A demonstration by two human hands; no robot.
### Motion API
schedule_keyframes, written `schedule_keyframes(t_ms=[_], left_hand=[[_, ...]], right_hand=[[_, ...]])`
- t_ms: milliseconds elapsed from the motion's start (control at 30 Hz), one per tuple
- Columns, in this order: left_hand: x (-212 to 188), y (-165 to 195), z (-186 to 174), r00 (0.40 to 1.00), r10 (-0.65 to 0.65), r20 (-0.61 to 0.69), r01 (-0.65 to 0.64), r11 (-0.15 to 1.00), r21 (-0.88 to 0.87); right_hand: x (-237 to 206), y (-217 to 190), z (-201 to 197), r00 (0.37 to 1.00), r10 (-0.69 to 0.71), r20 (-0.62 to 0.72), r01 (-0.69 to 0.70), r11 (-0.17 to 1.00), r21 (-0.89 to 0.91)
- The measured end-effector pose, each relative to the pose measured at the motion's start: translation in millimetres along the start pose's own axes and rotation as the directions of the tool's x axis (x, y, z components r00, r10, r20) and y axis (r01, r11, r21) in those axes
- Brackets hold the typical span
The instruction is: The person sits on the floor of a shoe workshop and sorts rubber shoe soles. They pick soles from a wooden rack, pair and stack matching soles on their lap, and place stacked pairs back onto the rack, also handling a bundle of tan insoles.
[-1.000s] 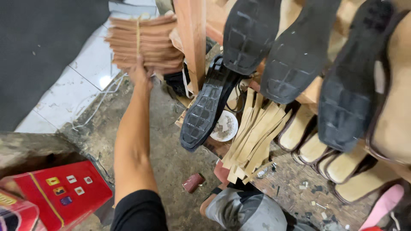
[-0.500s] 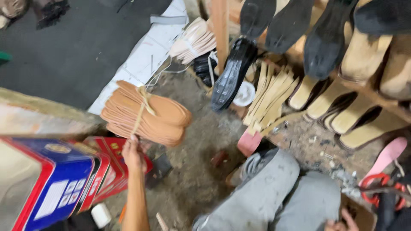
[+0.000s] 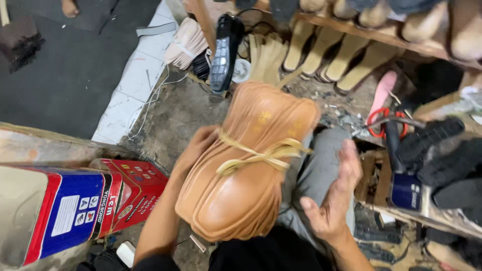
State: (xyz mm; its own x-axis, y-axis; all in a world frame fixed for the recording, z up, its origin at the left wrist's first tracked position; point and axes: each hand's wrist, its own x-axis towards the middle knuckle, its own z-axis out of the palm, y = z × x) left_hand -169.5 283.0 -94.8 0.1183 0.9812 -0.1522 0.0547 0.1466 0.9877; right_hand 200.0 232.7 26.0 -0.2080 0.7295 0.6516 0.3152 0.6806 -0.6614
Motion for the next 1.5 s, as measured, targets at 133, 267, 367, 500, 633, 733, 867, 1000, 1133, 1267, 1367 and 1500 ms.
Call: schedule_keyframes(t_ms=[133, 267, 367, 500, 633, 733, 867, 1000, 1133, 1267, 1367, 1500], left_hand=[[46, 44, 63, 0.922, -0.08, 0.379, 0.012, 0.984, 0.179], [60, 65, 109, 0.832, 0.086, 0.548, -0.104, 0.995, 0.001], [32, 74, 100, 0.924, 0.012, 0.383, 0.139, 0.921, -0.363], [-27, 80, 82, 0.976, 0.098, 0.195, -0.026, 0.94, -0.339], [-61, 81, 95, 0.965, 0.26, 0.019, -0.26, 0.966, -0.007], [-75, 84, 112, 0.967, 0.256, 0.006, -0.255, 0.965, -0.064], [-89, 89, 124, 0.944, 0.327, 0.036, -0.324, 0.943, -0.075], [-91, 97, 113, 0.944, 0.315, 0.097, -0.323, 0.944, 0.073], [-70, 115, 107, 1.0, 0.0, -0.015, 0.003, 0.987, 0.161], [-55, 136, 122, 0.962, 0.21, 0.176, -0.265, 0.88, 0.395], [-57, 143, 137, 0.927, 0.273, 0.257, -0.369, 0.79, 0.49], [-69, 141, 147, 0.924, 0.3, 0.238, -0.38, 0.798, 0.469]], right_hand=[[-14, -21, -11, 0.996, 0.011, -0.092, -0.043, 0.934, -0.354], [-23, -2, -1, 0.978, 0.207, 0.009, -0.177, 0.858, -0.483], [-28, 12, -6, 0.974, 0.228, -0.007, -0.21, 0.883, -0.419], [-26, 26, -20, 0.96, 0.273, -0.056, -0.278, 0.925, -0.259], [-18, 44, -25, 0.877, 0.48, -0.024, -0.464, 0.859, 0.218], [-20, 56, -25, 0.842, 0.54, -0.012, -0.506, 0.796, 0.332], [-35, 62, -25, 0.825, 0.559, -0.081, -0.504, 0.794, 0.34], [-46, 59, -23, 0.802, 0.588, -0.106, -0.475, 0.735, 0.483], [-49, 54, -21, 0.782, 0.619, -0.074, -0.509, 0.702, 0.498], [-48, 52, -21, 0.76, 0.646, -0.079, -0.536, 0.69, 0.486], [-50, 53, -23, 0.778, 0.619, -0.11, -0.479, 0.697, 0.533], [-52, 52, -27, 0.783, 0.616, -0.084, -0.483, 0.688, 0.541]])
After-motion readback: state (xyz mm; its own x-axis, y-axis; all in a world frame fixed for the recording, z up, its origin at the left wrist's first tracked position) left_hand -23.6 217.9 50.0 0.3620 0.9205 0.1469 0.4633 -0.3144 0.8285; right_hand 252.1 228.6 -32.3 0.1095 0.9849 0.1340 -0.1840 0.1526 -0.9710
